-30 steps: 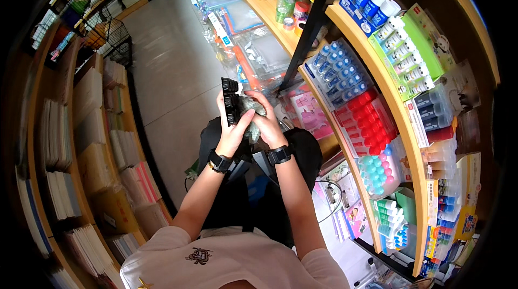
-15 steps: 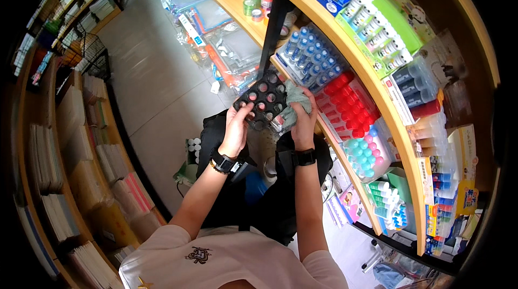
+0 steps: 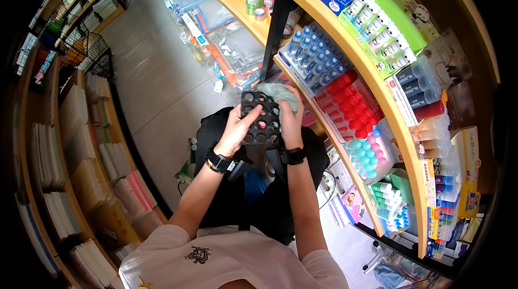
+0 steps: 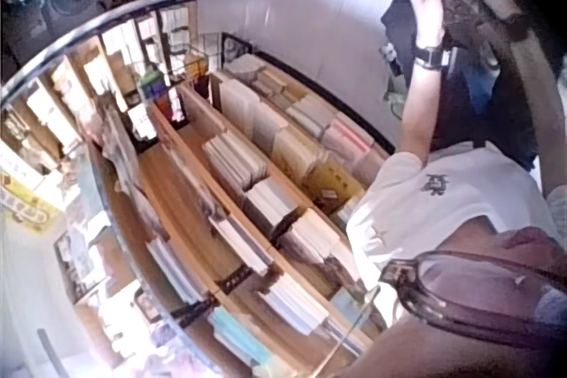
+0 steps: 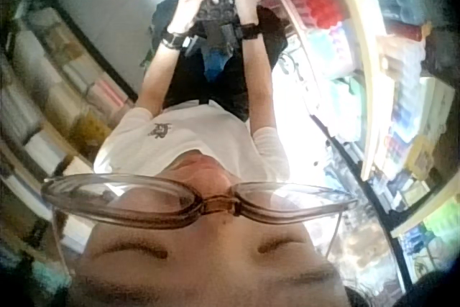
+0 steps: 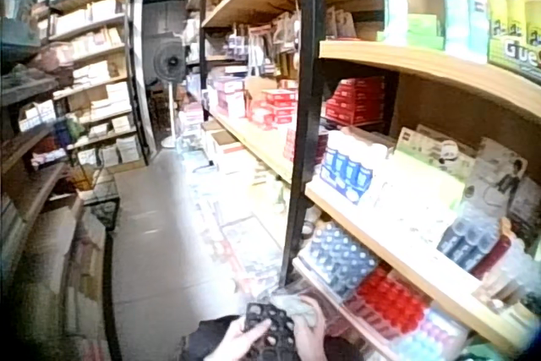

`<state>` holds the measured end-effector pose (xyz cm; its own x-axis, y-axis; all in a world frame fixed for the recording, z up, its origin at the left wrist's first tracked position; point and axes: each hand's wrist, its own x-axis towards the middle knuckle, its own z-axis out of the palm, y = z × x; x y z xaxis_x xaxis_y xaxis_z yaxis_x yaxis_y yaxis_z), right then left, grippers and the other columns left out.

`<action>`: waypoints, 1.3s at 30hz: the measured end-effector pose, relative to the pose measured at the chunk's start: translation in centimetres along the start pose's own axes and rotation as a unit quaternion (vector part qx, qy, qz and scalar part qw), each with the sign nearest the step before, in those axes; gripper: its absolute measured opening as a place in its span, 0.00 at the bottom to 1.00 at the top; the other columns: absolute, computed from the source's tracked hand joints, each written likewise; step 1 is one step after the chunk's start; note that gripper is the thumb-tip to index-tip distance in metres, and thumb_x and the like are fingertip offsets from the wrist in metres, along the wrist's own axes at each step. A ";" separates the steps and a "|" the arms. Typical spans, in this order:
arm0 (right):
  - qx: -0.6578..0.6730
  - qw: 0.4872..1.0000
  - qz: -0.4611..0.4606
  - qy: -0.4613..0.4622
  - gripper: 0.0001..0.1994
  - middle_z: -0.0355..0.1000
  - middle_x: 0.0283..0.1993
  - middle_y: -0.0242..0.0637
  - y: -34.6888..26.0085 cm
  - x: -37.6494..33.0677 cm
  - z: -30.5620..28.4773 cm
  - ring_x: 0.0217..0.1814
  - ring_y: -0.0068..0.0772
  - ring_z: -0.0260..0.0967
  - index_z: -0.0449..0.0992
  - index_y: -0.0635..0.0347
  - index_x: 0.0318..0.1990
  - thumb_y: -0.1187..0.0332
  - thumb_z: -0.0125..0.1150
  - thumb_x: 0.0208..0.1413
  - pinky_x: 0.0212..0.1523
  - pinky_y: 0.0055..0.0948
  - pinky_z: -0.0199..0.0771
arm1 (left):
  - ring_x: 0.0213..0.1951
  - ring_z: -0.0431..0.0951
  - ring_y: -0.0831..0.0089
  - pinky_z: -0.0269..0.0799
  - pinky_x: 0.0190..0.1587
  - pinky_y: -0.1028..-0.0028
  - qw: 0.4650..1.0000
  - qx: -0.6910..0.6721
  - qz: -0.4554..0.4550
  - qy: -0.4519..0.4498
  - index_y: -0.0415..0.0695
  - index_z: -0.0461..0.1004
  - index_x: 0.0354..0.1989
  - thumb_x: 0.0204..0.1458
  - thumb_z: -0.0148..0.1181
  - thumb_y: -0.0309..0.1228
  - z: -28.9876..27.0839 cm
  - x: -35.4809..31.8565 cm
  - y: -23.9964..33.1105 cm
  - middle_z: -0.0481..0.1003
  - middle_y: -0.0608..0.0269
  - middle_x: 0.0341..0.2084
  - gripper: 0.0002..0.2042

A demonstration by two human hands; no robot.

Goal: The person wipes a black plastic tray with a cloth by hand before placing white bottles into a green box.

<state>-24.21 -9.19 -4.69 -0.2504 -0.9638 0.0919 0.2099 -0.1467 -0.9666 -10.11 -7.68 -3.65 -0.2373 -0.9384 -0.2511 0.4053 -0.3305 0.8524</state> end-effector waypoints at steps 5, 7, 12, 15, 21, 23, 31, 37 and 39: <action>-0.037 0.997 -0.013 -0.060 0.16 0.69 0.44 0.35 0.3 -0.2 3.6 0.45 0.23 0.65 0.68 0.66 0.48 0.77 0.52 0.50 0.48 0.21 0.63 | 0.25 0.70 0.83 0.69 0.28 0.83 0.996 -0.027 0.052 0.068 0.44 0.70 0.45 0.57 0.51 0.31 -2.1 -0.9 1.2 0.71 0.70 0.29 0.10; -0.023 0.996 -0.017 -0.087 0.16 0.69 0.45 0.35 0.6 -0.1 4.8 0.46 0.23 0.65 0.67 0.67 0.49 0.77 0.52 0.51 0.48 0.21 0.63 | 0.25 0.70 0.83 0.69 0.27 0.83 0.993 -0.035 0.067 0.091 0.45 0.70 0.46 0.58 0.50 0.32 -2.8 -1.1 1.7 0.71 0.71 0.29 0.10; -0.011 0.991 -0.007 -0.132 0.18 0.70 0.47 0.36 1.9 -0.2 7.5 0.48 0.23 0.65 0.67 0.67 0.51 0.75 0.54 0.51 0.49 0.22 0.63 | 0.24 0.71 0.80 0.68 0.26 0.81 0.974 -0.106 0.084 0.179 0.47 0.69 0.47 0.58 0.51 0.33 -4.1 -2.1 3.1 0.71 0.70 0.29 0.10; -0.008 0.990 0.022 -0.140 0.18 0.71 0.45 0.38 1.9 -0.9 8.7 0.45 0.24 0.67 0.68 0.67 0.50 0.73 0.55 0.51 0.48 0.23 0.64 | 0.27 0.71 0.82 0.69 0.26 0.82 0.954 -0.151 0.113 0.234 0.51 0.68 0.49 0.57 0.52 0.37 -5.1 -1.4 3.0 0.70 0.72 0.32 0.13; 0.006 0.992 -0.004 -0.122 0.16 0.68 0.45 0.37 2.7 -0.1 8.1 0.45 0.25 0.64 0.66 0.67 0.49 0.73 0.51 0.52 0.49 0.24 0.63 | 0.30 0.72 0.81 0.69 0.32 0.81 0.960 -0.155 0.084 0.217 0.50 0.69 0.50 0.56 0.53 0.35 -4.1 -1.6 3.1 0.72 0.71 0.33 0.13; 0.001 0.996 0.008 -0.093 0.15 0.68 0.45 0.36 1.9 -0.4 7.4 0.46 0.25 0.63 0.66 0.67 0.48 0.73 0.50 0.52 0.50 0.24 0.62 | 0.29 0.72 0.80 0.70 0.31 0.81 0.960 -0.174 0.076 0.205 0.50 0.70 0.48 0.56 0.52 0.34 -3.6 -1.4 2.4 0.72 0.70 0.32 0.11; -0.036 0.998 -0.035 -0.028 0.15 0.68 0.46 0.37 1.4 -0.6 3.4 0.47 0.26 0.64 0.68 0.68 0.47 0.76 0.50 0.50 0.49 0.24 0.62 | 0.27 0.72 0.79 0.70 0.26 0.79 0.952 -0.229 0.074 0.191 0.52 0.68 0.46 0.57 0.51 0.38 0.5 -0.4 0.3 0.72 0.70 0.32 0.11; -0.046 0.996 -0.076 0.026 0.14 0.70 0.42 0.38 0.1 -1.7 1.0 0.45 0.27 0.65 0.68 0.70 0.46 0.75 0.48 0.50 0.50 0.23 0.61 | 0.31 0.73 0.77 0.73 0.31 0.77 0.951 -0.258 0.088 0.148 0.51 0.66 0.49 0.58 0.48 0.43 2.7 0.6 -2.3 0.72 0.68 0.34 0.15; -0.040 0.990 -0.124 0.046 0.14 0.71 0.41 0.38 0.6 -1.6 -0.5 0.43 0.26 0.66 0.69 0.69 0.45 0.77 0.49 0.49 0.47 0.24 0.64 | 0.34 0.75 0.74 0.75 0.34 0.74 0.959 -0.238 0.062 0.141 0.48 0.66 0.48 0.59 0.46 0.44 3.2 0.8 -3.1 0.73 0.66 0.35 0.16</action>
<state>-24.17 -7.64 -5.49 -0.3712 -0.8753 0.3098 0.0557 -0.3541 -0.9336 -14.35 -7.06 -5.04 0.0599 -0.9411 -0.3327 0.7882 -0.1599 0.5943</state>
